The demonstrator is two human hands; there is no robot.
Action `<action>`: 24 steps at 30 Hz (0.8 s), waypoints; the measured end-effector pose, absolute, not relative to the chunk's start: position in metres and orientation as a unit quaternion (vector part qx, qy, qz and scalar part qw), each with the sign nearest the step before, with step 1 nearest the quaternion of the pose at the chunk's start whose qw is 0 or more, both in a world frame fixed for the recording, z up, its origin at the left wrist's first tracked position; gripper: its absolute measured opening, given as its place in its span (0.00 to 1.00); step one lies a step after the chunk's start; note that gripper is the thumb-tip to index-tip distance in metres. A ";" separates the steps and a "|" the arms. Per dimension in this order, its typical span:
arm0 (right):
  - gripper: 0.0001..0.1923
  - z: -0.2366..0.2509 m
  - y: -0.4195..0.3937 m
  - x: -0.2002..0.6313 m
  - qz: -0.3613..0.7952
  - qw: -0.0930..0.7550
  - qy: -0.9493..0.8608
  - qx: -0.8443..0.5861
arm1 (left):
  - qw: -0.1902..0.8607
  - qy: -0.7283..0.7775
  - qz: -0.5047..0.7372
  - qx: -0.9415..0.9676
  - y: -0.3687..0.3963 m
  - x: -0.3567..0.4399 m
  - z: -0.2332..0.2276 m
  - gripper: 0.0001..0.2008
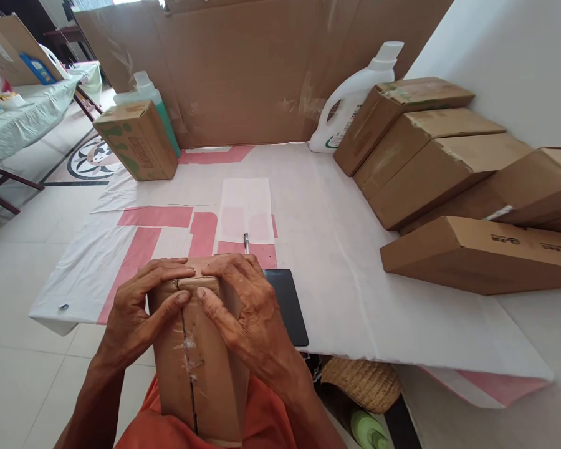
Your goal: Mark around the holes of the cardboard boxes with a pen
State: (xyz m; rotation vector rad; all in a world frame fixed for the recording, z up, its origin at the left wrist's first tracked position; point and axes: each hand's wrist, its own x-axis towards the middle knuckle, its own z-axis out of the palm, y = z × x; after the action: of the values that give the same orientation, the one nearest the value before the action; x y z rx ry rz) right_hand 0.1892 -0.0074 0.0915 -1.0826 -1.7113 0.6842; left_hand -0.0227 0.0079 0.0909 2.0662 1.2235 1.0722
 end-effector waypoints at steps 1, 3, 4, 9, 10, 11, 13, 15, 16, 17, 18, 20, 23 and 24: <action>0.08 0.092 -0.007 0.188 0.281 0.482 -0.700 -0.445 | 0.259 0.448 0.401 0.756 0.008 -0.022 0.090 0.09; 0.08 0.091 -0.007 0.187 0.281 0.483 -0.699 -0.446 | 0.271 0.443 0.416 0.747 0.008 -0.021 0.089 0.07; 0.08 0.091 -0.008 0.186 0.281 0.483 -0.698 -0.447 | 0.272 0.440 0.424 0.743 0.008 -0.020 0.088 0.06; 0.06 0.090 -0.008 0.185 0.280 0.483 -0.697 -0.450 | 0.260 0.431 0.448 0.739 0.008 -0.016 0.087 0.04; 0.06 0.090 -0.008 0.185 0.278 0.485 -0.696 -0.450 | 0.259 0.430 0.450 0.738 0.008 -0.015 0.086 0.04; 0.06 0.089 -0.009 0.185 0.277 0.487 -0.695 -0.450 | 0.260 0.430 0.452 0.737 0.008 -0.015 0.086 0.04; 0.07 0.088 -0.009 0.184 0.276 0.490 -0.693 -0.451 | 0.268 0.434 0.453 0.731 0.006 -0.015 0.085 0.05; 0.07 0.087 -0.009 0.184 0.276 0.491 -0.691 -0.453 | 0.277 0.447 0.456 0.718 0.005 -0.016 0.084 0.09; 0.06 0.087 -0.009 0.184 0.276 0.490 -0.691 -0.454 | 0.281 0.456 0.458 0.709 0.004 -0.017 0.083 0.12; 0.06 0.087 -0.009 0.184 0.276 0.489 -0.692 -0.453 | 0.285 0.467 0.459 0.700 0.004 -0.017 0.081 0.15; 0.06 0.088 -0.009 0.183 0.276 0.488 -0.694 -0.452 | 0.291 0.478 0.459 0.690 0.003 -0.018 0.080 0.18; 0.06 0.088 -0.010 0.183 0.278 0.489 -0.693 -0.451 | 0.312 0.498 0.460 0.665 0.001 -0.019 0.075 0.23; 0.06 0.089 -0.011 0.184 0.290 0.492 -0.687 -0.449 | 0.370 0.514 0.469 0.616 -0.003 -0.019 0.068 0.31; 0.05 0.088 -0.011 0.184 0.296 0.492 -0.686 -0.447 | 0.397 0.511 0.469 0.600 -0.003 -0.020 0.065 0.34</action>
State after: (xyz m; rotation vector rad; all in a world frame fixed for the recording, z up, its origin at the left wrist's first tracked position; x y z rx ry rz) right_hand 0.1844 -0.0107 0.0884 -1.0844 -1.6637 0.7184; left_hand -0.0196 -0.0033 0.0650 1.5207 1.2956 1.1893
